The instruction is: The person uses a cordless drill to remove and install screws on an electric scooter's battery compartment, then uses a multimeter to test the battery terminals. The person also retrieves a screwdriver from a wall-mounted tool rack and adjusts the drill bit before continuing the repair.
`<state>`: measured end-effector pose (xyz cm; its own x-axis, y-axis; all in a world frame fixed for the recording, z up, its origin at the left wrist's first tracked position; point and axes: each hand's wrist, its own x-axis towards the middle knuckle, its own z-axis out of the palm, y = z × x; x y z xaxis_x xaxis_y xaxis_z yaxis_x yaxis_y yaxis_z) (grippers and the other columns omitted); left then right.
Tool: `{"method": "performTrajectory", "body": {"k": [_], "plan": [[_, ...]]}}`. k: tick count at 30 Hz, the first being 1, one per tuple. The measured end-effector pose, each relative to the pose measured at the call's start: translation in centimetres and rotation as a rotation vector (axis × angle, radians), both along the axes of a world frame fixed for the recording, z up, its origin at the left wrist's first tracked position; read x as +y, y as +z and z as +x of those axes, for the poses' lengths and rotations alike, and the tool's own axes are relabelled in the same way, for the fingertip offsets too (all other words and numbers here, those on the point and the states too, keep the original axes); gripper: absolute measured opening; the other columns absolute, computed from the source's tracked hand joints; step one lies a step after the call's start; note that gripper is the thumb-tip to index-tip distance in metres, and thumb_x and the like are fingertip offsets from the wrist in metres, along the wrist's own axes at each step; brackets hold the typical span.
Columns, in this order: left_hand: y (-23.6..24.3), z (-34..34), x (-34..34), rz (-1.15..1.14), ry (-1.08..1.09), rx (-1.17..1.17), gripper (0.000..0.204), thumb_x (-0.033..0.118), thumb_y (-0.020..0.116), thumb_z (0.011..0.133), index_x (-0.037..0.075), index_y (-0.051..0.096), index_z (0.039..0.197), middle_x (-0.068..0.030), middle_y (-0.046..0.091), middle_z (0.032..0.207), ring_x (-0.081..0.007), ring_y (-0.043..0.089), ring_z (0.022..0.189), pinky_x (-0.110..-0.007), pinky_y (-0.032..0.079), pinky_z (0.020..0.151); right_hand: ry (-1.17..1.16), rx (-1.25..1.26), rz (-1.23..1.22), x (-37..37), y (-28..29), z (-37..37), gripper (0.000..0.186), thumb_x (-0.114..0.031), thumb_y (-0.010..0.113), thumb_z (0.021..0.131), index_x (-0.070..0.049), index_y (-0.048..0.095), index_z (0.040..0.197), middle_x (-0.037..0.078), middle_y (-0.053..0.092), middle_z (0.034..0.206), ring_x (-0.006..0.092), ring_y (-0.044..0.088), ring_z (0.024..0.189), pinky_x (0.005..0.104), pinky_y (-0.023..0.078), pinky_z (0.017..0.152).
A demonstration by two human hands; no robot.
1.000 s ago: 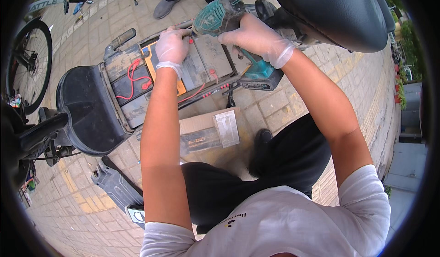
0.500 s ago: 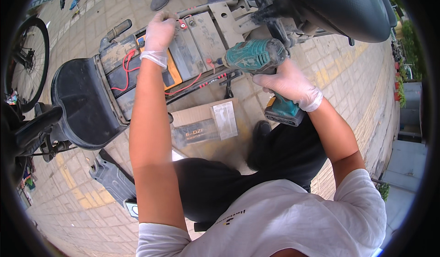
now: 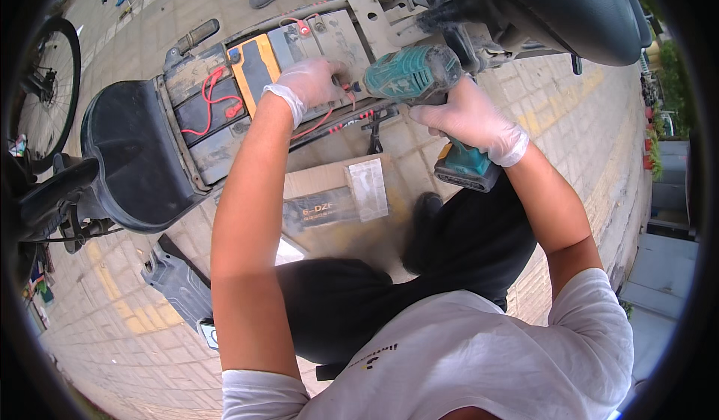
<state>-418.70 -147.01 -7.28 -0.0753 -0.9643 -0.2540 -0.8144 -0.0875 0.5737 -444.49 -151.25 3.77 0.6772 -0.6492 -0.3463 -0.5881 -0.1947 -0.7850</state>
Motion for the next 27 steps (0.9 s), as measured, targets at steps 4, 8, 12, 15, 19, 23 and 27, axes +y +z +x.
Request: {"method": "performTrajectory", "body": {"k": [4,8,12,15,19,23,27], "plan": [[-0.4,0.3,0.1,-0.052,0.044,-0.004,0.032,0.024,0.066,0.088,0.008,0.071,0.115,-0.0186,0.072,0.106,-0.0365,0.067,0.101,-0.039,0.051,0.09,0.18,0.077,-0.176,-1.6,0.8,1.4,0.046,-0.023,0.072,0.077,0.009,0.064,0.109,0.013,0.068,0.078,0.0189,0.062,0.071,0.0354,0.053,0.071],[-0.5,0.4,0.2,-0.076,0.071,-0.002,0.032,0.021,0.062,0.09,0.009,0.071,0.117,-0.0196,0.072,0.102,-0.0376,0.067,0.097,-0.04,0.052,0.087,0.329,-0.039,-0.209,-2.4,2.4,3.5,0.043,-0.019,0.069,0.076,0.011,0.065,0.106,0.015,0.07,0.08,0.0203,0.061,0.073,0.0368,0.053,0.075],[-0.2,-0.1,0.2,0.004,0.116,-0.064,0.029,0.017,0.055,0.088,0.017,0.074,0.11,-0.0143,0.073,0.106,-0.0342,0.068,0.101,-0.041,0.053,0.087,0.259,0.289,-0.077,-2.7,3.6,4.5,0.039,-0.015,0.068,0.075,0.012,0.064,0.103,0.015,0.068,0.081,0.0191,0.061,0.077,0.0355,0.052,0.078],[0.2,-0.2,0.1,-0.006,0.116,-0.087,0.029,0.016,0.054,0.088,0.016,0.074,0.109,-0.0142,0.073,0.106,-0.0343,0.068,0.101,-0.041,0.054,0.086,0.35,0.163,-0.166,-2.5,3.2,4.7,0.038,-0.013,0.066,0.075,0.011,0.064,0.104,0.014,0.067,0.082,0.0189,0.06,0.079,0.0352,0.051,0.078],[0.4,-0.3,0.1,-0.035,0.104,-0.139,0.029,0.017,0.055,0.088,0.015,0.074,0.109,-0.0148,0.073,0.106,-0.0349,0.068,0.102,-0.042,0.054,0.086,0.379,0.119,-0.154,-2.6,2.9,4.3,0.039,-0.013,0.065,0.075,0.011,0.063,0.107,0.014,0.067,0.083,0.0193,0.06,0.078,0.035,0.051,0.078],[0.6,-0.9,0.4,-0.018,0.124,-0.123,0.027,0.019,0.058,0.088,0.015,0.074,0.109,-0.016,0.072,0.107,-0.0361,0.067,0.102,-0.043,0.053,0.087,0.35,0.149,-0.144,-2.5,3.5,4.3,0.041,-0.014,0.066,0.076,0.01,0.063,0.109,0.013,0.066,0.083,0.019,0.059,0.078,0.0344,0.051,0.077],[1.2,-1.7,1.0,0.011,0.103,-0.121,0.029,0.028,0.068,0.086,0.011,0.073,0.109,-0.0176,0.072,0.106,-0.0371,0.067,0.102,-0.043,0.053,0.086,0.315,0.226,-0.117,-2.2,4.1,4.2,0.041,-0.015,0.068,0.076,0.009,0.064,0.108,0.013,0.066,0.084,0.0181,0.059,0.078,0.0335,0.051,0.076]]}}
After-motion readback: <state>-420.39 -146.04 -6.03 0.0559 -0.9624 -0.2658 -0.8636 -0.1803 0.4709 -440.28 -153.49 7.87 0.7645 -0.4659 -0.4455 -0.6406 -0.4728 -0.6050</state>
